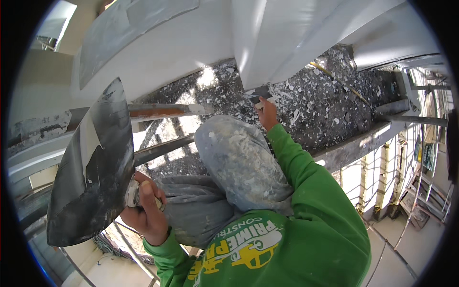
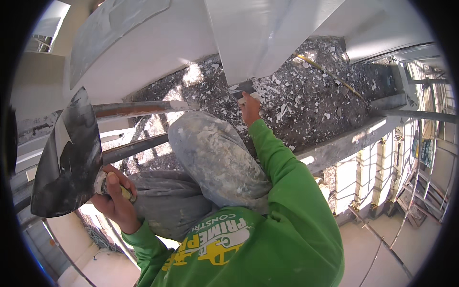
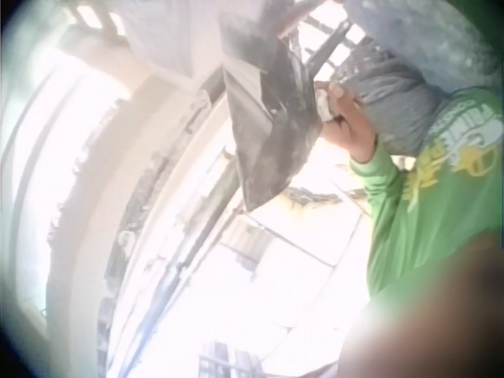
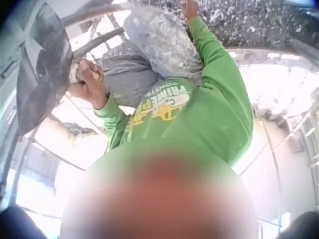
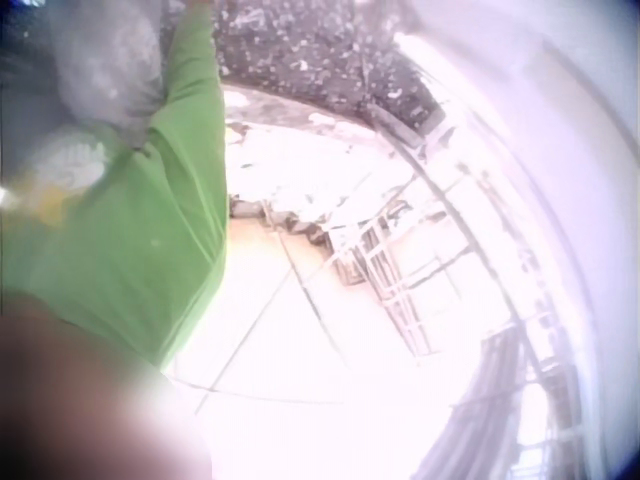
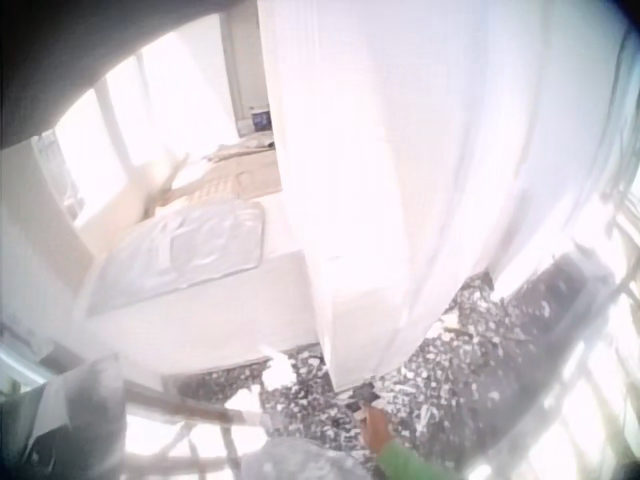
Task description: The person applies plaster to a white wall using a trowel and a hawk. They repeatedly scoop plaster from the hawk and smooth it onto the wall surface, working on a vertical section near a corner.
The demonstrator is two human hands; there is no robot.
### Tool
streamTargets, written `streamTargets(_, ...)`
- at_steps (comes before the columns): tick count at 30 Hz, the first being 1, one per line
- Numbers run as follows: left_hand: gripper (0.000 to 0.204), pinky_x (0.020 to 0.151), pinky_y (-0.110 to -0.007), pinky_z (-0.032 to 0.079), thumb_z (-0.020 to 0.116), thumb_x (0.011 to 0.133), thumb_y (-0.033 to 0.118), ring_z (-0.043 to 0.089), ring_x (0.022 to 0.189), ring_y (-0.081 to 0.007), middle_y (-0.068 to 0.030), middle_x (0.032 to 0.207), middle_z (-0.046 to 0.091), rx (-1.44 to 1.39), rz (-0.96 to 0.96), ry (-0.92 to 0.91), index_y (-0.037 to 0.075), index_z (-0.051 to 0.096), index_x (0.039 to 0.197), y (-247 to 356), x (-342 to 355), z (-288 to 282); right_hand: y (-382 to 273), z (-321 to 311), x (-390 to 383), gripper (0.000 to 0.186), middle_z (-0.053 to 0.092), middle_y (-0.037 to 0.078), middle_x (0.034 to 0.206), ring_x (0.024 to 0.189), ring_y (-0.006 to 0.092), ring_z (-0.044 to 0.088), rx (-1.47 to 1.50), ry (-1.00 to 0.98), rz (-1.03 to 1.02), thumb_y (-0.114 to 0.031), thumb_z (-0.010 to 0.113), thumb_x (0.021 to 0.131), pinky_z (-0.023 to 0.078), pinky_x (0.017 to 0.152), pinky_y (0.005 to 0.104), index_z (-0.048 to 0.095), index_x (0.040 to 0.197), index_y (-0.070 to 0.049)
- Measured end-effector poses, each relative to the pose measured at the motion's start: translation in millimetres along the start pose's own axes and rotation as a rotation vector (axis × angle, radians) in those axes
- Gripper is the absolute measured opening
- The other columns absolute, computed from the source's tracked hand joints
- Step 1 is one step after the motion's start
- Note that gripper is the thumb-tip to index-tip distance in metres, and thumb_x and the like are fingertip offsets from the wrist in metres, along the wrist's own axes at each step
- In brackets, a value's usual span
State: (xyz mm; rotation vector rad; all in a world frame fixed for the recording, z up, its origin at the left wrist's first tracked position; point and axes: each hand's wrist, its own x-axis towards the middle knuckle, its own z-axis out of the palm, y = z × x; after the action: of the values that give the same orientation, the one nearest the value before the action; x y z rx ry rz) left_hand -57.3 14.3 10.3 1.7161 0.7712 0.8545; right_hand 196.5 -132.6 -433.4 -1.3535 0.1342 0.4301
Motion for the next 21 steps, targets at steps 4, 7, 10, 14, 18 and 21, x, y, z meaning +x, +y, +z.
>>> streamTargets(4, 0.014, 0.041, -0.023, 0.038, 0.047, 0.094, 0.005, 0.043, 0.054, -0.0092, -0.0057, 0.068, 0.045, -0.015, -0.005, -0.033, -0.006, 0.045, 0.102, 3, 2, 0, 14, 1, 6, 0.019, 0.055, 0.007, 0.09, 0.088, 0.0235, 0.058, -0.181, -0.088, -0.29, -0.01, 0.068, 0.083, 0.051, 0.079, 0.0424, 0.056, 0.096, -0.003)
streamTargets(7, 0.033, 0.039, -0.022, 0.037, 0.047, 0.094, 0.006, 0.042, 0.052, -0.0088, -0.0067, 0.069, 0.046, -0.002, 0.022, -0.048, -0.004, 0.035, 0.124, -4, 1, -3, 16, 9, 13, 0.02, 0.056, 0.009, 0.093, 0.09, 0.0242, 0.058, -0.208, -0.104, -0.279, -0.009, 0.067, 0.083, 0.052, 0.083, 0.0431, 0.056, 0.097, -0.002)
streamTargets(10, 0.046, 0.038, -0.022, 0.036, 0.047, 0.094, 0.007, 0.042, 0.051, -0.0086, -0.0071, 0.069, 0.046, -0.016, 0.02, -0.062, -0.003, 0.03, 0.135, -6, 2, -4, 32, -6, 38, 0.021, 0.056, 0.014, 0.101, 0.095, 0.0257, 0.057, -0.394, -0.141, -0.338, -0.008, 0.064, 0.084, 0.052, 0.089, 0.0429, 0.054, 0.1, 0.002)
streamTargets(14, 0.045, 0.038, -0.022, 0.037, 0.048, 0.094, 0.006, 0.042, 0.052, -0.0085, -0.0073, 0.069, 0.047, -0.005, 0.023, -0.037, -0.003, 0.031, 0.134, -5, 0, -4, -21, 35, 25, 0.021, 0.053, 0.013, 0.106, 0.1, 0.0262, 0.055, 0.307, -0.169, 0.099, -0.006, 0.058, 0.087, 0.05, 0.096, 0.0458, 0.05, 0.105, 0.003)
streamTargets(18, 0.028, 0.041, -0.023, 0.038, 0.048, 0.094, 0.006, 0.044, 0.053, -0.0088, -0.0065, 0.07, 0.047, -0.014, -0.001, -0.032, -0.007, 0.042, 0.118, -1, 2, 1, -118, 72, -8, 0.032, 0.056, 0.01, 0.103, 0.097, 0.0264, 0.059, 0.611, 0.052, 0.317, -0.001, 0.055, 0.086, 0.051, 0.096, 0.0446, 0.047, 0.117, 0.003)
streamTargets(21, 0.036, 0.038, -0.022, 0.038, 0.049, 0.094, 0.008, 0.044, 0.052, -0.0091, -0.0075, 0.069, 0.048, -0.005, 0.012, -0.045, -0.003, 0.037, 0.126, -6, 2, -1, -150, 67, -56, 0.025, 0.055, 0.01, 0.105, 0.1, 0.0252, 0.057, 0.653, -0.029, 0.235, -0.003, 0.054, 0.089, 0.049, 0.098, 0.0471, 0.048, 0.113, 0.002)
